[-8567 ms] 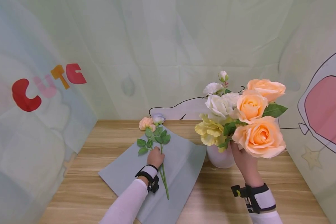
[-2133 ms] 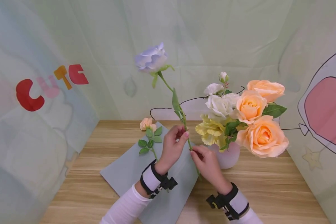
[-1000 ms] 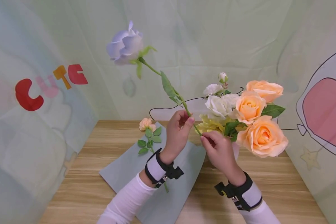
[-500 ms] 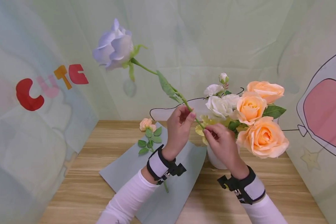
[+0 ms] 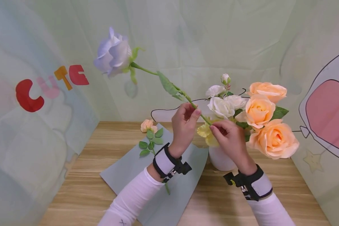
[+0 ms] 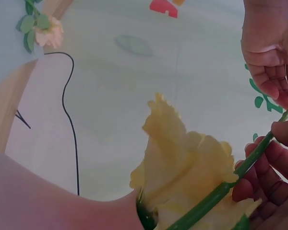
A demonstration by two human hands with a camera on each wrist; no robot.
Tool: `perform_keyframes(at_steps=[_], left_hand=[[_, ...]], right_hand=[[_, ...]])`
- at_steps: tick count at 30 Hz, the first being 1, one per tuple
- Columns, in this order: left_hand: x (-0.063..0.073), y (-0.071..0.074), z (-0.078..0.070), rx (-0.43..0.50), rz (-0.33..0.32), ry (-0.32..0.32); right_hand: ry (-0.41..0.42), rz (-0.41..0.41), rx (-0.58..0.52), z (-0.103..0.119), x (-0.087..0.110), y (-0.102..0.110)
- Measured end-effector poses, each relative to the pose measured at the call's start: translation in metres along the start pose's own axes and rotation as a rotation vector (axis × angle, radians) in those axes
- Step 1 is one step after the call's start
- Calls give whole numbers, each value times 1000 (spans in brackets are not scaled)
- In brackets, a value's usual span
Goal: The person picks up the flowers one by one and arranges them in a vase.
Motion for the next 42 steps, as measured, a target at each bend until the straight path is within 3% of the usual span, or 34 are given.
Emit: perform_keyframes(at_steps=[5, 12, 19, 30, 42], left_hand=[[1, -4, 3, 0, -3, 4], [-2, -7, 2, -34, -4, -8], [-10, -15, -7, -80, 7, -66], [-20, -23, -17, -80, 54, -141], [-23, -26, -28, -111, 49, -235]], right_hand=[[-19, 38, 32, -10, -2, 2], [15, 90, 31, -16, -6, 5], [-53, 111, -3, -22, -10, 12], [-29, 45, -111, -22, -14, 22], [64, -62, -60, -20, -16, 27]])
Point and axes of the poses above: each hand's wrist, its own x-axis away from the middle knuckle, its own y-axis out of the back of the hand, z = x × y, the point moved 4 cm from there along -x, towards the middle knuckle, and after that the axes turned 6 degrees about -y, right-handed, at the moved point
